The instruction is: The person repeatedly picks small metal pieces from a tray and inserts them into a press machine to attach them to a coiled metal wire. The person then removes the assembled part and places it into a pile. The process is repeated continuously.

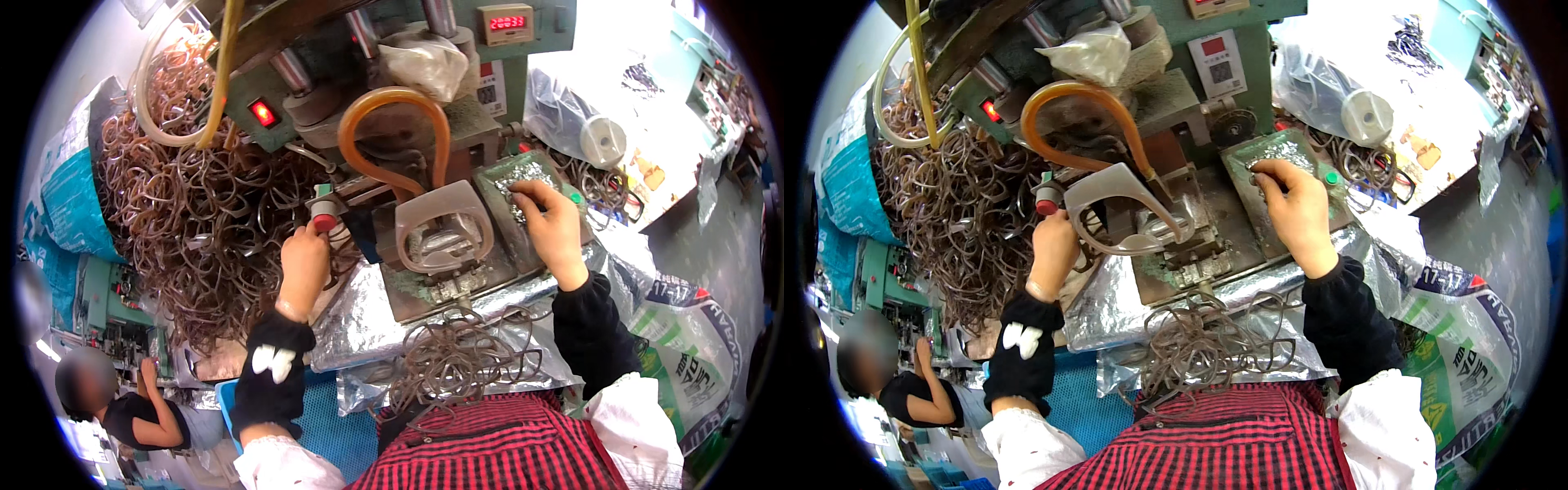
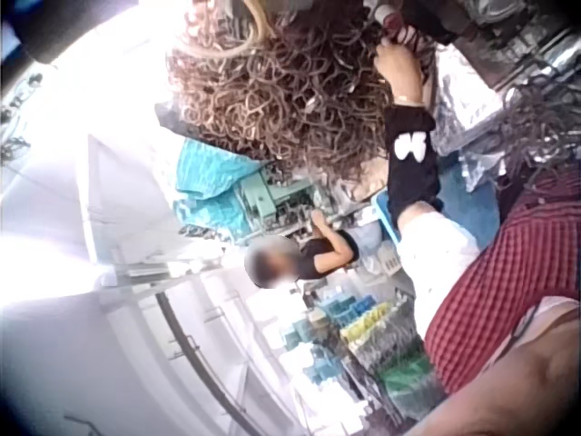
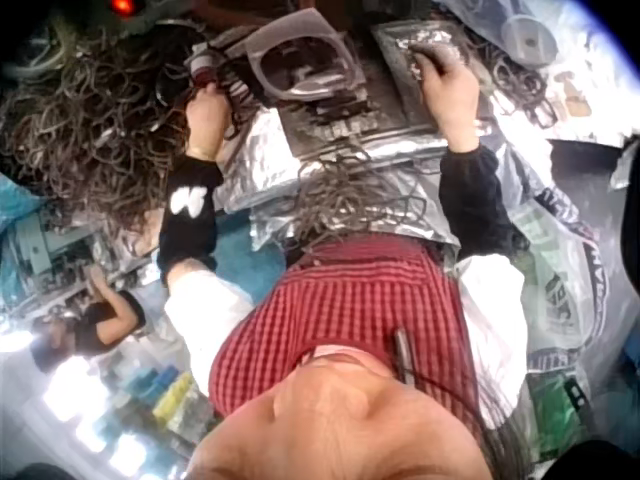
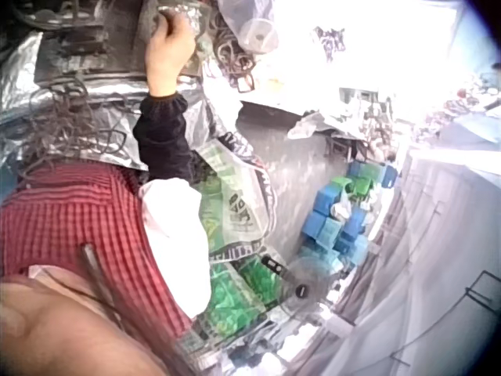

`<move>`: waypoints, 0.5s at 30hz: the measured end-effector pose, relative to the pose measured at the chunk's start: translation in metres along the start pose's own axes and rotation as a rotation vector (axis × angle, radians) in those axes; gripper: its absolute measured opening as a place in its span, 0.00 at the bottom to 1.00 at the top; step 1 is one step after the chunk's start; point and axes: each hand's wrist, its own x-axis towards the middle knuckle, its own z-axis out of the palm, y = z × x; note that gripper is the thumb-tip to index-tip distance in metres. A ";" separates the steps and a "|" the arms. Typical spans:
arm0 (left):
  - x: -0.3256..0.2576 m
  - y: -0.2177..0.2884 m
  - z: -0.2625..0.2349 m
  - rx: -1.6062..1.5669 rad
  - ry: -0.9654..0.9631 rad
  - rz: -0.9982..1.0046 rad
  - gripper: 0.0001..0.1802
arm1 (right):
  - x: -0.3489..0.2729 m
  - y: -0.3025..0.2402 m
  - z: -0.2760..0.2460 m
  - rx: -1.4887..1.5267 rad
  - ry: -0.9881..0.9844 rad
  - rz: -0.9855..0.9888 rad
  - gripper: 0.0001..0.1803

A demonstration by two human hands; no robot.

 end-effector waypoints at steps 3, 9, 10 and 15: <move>-0.015 -0.018 0.051 0.093 -0.068 0.131 0.07 | -0.019 0.015 -0.011 -0.096 0.089 -0.040 0.07; -0.016 -0.016 -0.018 -0.503 -0.258 0.015 0.12 | -0.047 0.016 -0.059 -0.150 0.149 0.003 0.07; -0.017 -0.018 -0.032 -0.614 -0.341 -0.067 0.14 | -0.046 0.007 -0.056 -0.063 0.120 0.024 0.07; -0.028 -0.012 -0.076 -1.404 -0.087 -0.607 0.08 | -0.012 -0.049 -0.016 0.126 -0.034 -0.274 0.07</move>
